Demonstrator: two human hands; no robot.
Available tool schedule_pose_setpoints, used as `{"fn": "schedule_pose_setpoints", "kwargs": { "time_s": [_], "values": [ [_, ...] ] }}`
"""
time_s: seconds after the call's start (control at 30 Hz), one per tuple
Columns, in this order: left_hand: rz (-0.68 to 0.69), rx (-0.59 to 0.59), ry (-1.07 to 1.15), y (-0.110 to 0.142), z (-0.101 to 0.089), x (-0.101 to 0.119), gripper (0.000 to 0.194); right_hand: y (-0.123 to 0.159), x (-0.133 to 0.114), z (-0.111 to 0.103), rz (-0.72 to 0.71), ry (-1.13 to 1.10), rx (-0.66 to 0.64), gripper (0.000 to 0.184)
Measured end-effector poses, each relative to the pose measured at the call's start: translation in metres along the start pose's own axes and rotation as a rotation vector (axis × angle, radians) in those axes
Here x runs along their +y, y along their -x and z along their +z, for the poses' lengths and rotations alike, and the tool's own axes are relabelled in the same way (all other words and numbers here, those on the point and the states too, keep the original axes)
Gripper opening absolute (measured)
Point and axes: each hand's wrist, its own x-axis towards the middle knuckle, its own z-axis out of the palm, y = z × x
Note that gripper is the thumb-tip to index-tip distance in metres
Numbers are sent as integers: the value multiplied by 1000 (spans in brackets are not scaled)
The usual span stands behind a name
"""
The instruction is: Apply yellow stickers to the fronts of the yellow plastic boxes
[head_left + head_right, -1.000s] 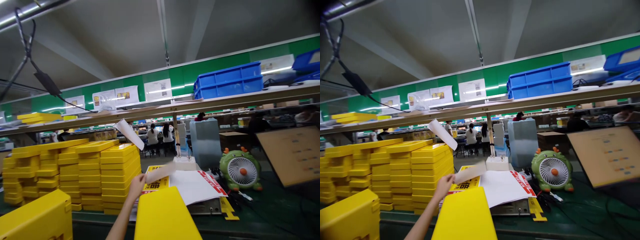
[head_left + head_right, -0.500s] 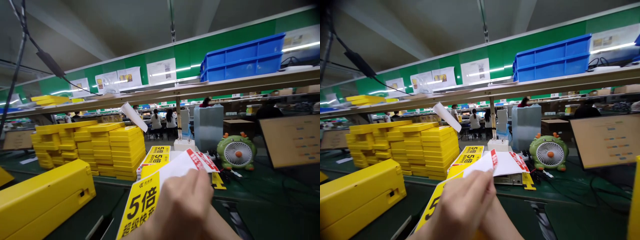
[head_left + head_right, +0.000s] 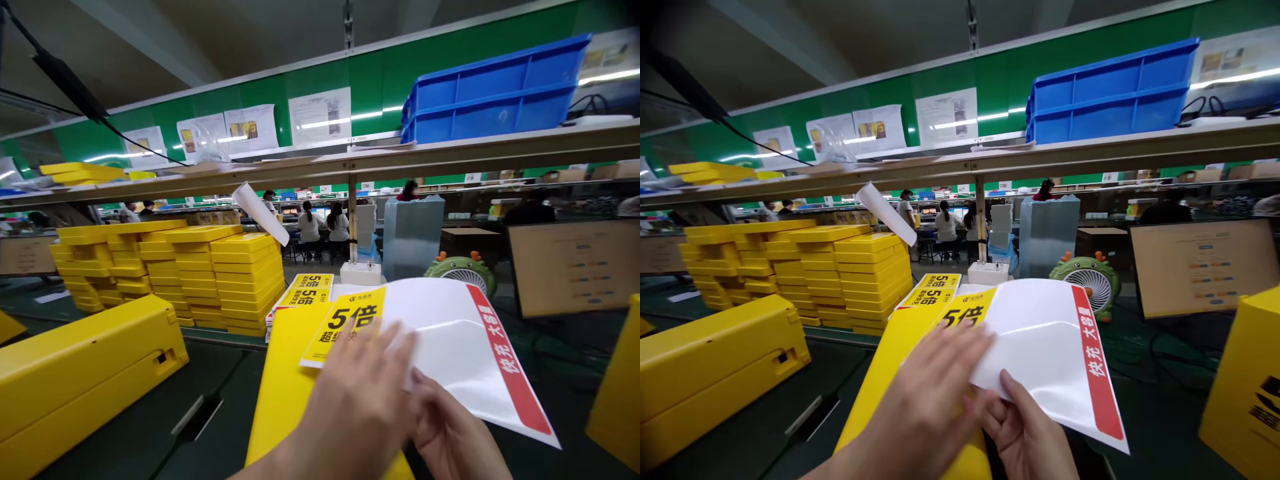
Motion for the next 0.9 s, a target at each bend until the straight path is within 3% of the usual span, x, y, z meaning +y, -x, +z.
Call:
{"fn": "schedule_pose_setpoints", "kwargs": {
  "time_s": [0.07,0.13,0.23,0.33,0.53,0.67,0.9],
  "values": [
    [-304,-53,112,15,2,-15,39,-2,-5,4,190,-320,35,41],
    [-514,-113,328,25,4,-25,31,-2,-8,9,333,-619,41,42],
    [-627,-49,543,31,6,-29,21,-2,-9,17,326,-755,20,34],
    [-589,73,538,29,6,-26,20,-4,-10,22,261,-632,39,29],
    [-599,148,600,25,6,-31,15,-7,-11,24,272,-527,-13,31],
    [-424,224,438,23,5,-36,10,-8,-8,26,252,-531,-20,35],
    [-80,193,201,28,7,-47,19,-15,-1,23,250,-490,-28,32]
  ]
}}
